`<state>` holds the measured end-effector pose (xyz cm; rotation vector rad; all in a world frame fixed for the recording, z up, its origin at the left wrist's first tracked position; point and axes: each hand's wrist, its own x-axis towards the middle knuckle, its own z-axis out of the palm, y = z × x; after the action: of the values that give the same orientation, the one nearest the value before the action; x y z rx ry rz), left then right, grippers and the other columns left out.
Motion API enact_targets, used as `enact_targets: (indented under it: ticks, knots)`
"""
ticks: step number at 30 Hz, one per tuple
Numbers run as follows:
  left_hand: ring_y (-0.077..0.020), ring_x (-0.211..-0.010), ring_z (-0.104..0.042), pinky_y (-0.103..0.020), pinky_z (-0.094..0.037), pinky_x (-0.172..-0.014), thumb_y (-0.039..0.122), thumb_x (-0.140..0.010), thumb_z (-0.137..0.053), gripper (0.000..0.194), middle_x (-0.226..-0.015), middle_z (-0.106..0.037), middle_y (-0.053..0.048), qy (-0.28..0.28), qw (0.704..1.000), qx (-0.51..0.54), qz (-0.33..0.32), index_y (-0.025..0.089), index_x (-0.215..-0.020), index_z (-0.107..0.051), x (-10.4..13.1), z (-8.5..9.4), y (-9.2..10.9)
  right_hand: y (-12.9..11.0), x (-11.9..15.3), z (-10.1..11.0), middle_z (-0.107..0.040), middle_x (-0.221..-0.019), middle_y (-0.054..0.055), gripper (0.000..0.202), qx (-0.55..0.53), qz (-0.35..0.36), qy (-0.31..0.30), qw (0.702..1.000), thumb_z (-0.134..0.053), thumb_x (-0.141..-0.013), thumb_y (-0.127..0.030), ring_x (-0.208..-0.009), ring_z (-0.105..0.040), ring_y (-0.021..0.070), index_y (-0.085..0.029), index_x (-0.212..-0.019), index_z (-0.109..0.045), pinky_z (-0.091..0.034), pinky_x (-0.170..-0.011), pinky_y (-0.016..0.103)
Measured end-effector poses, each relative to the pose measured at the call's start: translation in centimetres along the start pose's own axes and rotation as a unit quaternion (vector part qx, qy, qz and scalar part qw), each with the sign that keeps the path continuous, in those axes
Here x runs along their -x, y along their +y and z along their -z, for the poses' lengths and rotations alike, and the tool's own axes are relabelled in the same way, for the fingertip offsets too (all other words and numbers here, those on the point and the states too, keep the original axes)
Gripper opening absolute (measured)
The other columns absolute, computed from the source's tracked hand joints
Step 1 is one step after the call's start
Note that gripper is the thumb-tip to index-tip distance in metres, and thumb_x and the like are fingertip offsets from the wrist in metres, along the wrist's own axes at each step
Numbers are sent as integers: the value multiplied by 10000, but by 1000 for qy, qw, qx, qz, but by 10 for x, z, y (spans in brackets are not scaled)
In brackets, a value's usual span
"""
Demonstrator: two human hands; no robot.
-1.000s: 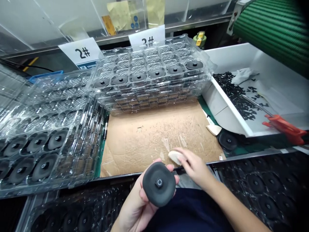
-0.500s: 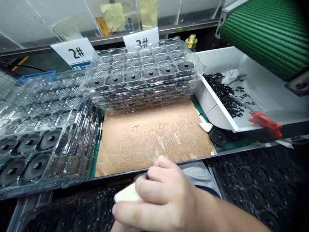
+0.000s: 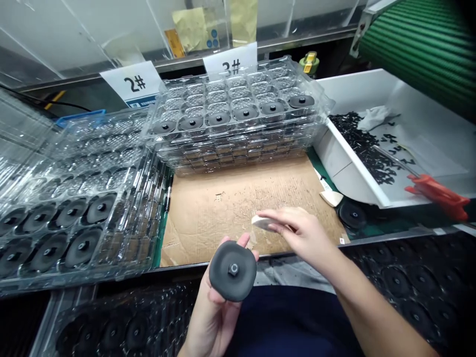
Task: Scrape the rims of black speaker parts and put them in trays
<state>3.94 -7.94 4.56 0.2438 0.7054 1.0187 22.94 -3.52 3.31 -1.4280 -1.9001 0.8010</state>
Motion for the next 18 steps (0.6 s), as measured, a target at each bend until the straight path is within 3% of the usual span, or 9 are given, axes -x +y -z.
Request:
enact_targets:
  ticks: [3, 6, 9, 11, 13, 15, 18]
  knots:
    - [-251, -1079, -540, -346, -367, -998, 404, -593, -722, 578, -1233, -547, -49, -10, 1000, 7, 5, 316, -1141, -561, 0, 0, 3, 36, 14, -24, -626, -858, 14, 298, 64, 5, -34, 997, -419, -884, -169, -783, -538, 141, -251, -1133, -560, -355, -712, 306]
    - [-244, -1068, -547, -327, -406, -964, 399, -583, -731, 606, -1241, -539, -51, -21, 1000, -1, 19, 302, -1154, -553, -1, -3, 4, 42, 23, -34, -623, -776, 13, 274, 80, 7, -43, 996, -435, -865, -174, -735, -530, 154, -243, -1074, -598, -357, -683, 314]
    - [-231, -1063, -550, -300, -433, -929, 371, -611, -725, 567, -1234, -544, -33, -26, 999, 1, 24, 315, -1149, -555, -3, -5, 0, 9, 18, -18, -625, -823, 6, 275, 54, -26, 7, 998, -458, -866, -204, -761, -529, 153, -262, -1109, -574, -382, -714, 316]
    - [-219, -1059, -551, -306, -433, -932, 341, -647, -711, 522, -1203, -565, -27, -23, 1000, 8, 15, 322, -1146, -557, -3, -6, -3, -27, 13, -3, -616, -971, 17, 300, -19, -31, 97, 995, -467, -864, -197, -822, -539, 139, -243, -1152, -538, -411, -707, 280]
    - [-203, -1067, -543, -310, -420, -949, 308, -698, -678, 483, -1169, -582, -26, -8, 1000, 12, 21, 326, -1162, -545, -4, -4, -6, -59, 11, 4, -614, -989, 38, 331, -45, 53, 159, 985, -483, -839, -157, -813, -541, 138, -182, -1167, -520, -417, -709, 281]
    - [-197, -1076, -538, -307, -420, -953, 289, -725, -657, 476, -1162, -582, -24, 10, 999, 14, 29, 332, -1181, -530, -5, 0, -7, -80, 10, 4, -625, -900, 49, 316, -59, 130, 126, 982, -466, -826, -123, -761, -539, 138, -124, -1136, -529, -418, -719, 293]
    - [-192, -1070, -545, -295, -459, -911, 247, -704, -678, 502, -1158, -586, 15, 20, 1000, 19, 4, 381, -1165, -528, -7, 9, -7, -89, 6, -4, -622, -872, 23, 248, -78, 125, -12, 989, -441, -843, -121, -768, -539, 121, -143, -1059, -561, -422, -748, 266]
